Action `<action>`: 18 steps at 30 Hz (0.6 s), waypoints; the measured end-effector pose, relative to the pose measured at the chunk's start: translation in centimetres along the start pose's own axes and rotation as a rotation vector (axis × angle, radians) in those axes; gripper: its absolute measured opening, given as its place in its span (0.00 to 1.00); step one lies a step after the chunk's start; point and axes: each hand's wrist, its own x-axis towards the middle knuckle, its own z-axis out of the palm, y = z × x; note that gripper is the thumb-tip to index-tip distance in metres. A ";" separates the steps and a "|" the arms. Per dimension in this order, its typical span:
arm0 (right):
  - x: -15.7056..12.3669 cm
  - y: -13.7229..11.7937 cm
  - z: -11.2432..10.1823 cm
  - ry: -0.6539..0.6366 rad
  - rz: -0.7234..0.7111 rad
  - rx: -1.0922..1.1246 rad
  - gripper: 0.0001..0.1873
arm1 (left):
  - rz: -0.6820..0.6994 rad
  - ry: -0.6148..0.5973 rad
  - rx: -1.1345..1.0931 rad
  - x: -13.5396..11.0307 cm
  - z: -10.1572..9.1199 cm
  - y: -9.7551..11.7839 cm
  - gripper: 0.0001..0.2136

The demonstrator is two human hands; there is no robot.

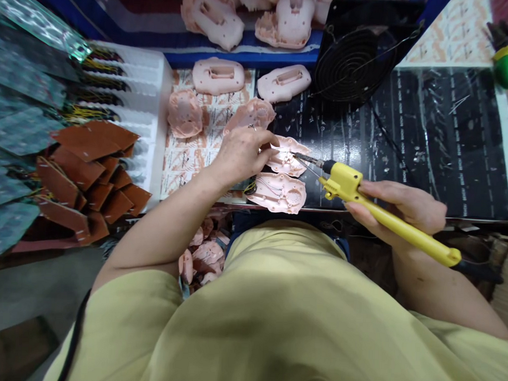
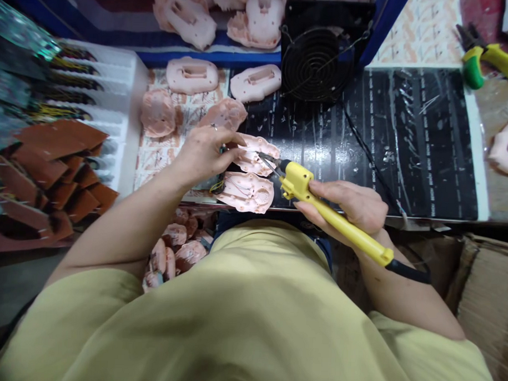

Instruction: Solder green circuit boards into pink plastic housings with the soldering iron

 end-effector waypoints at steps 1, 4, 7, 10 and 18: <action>0.1 0.0 0.1 0.000 -0.029 0.039 0.16 | -0.010 -0.018 -0.001 0.0 0.0 0.0 0.09; 0.3 -0.2 0.4 -0.046 -0.062 0.049 0.17 | -0.021 -0.067 -0.005 0.0 0.1 0.3 0.08; 0.2 -0.4 0.4 -0.102 -0.041 -0.059 0.26 | -0.011 -0.068 0.001 0.0 0.2 0.6 0.08; 0.1 -0.5 0.4 -0.120 -0.052 -0.084 0.29 | -0.005 -0.075 0.009 0.1 0.2 0.7 0.08; 0.0 0.2 1.4 -0.106 -0.082 0.113 0.19 | -0.021 -0.107 0.021 0.3 0.0 1.1 0.08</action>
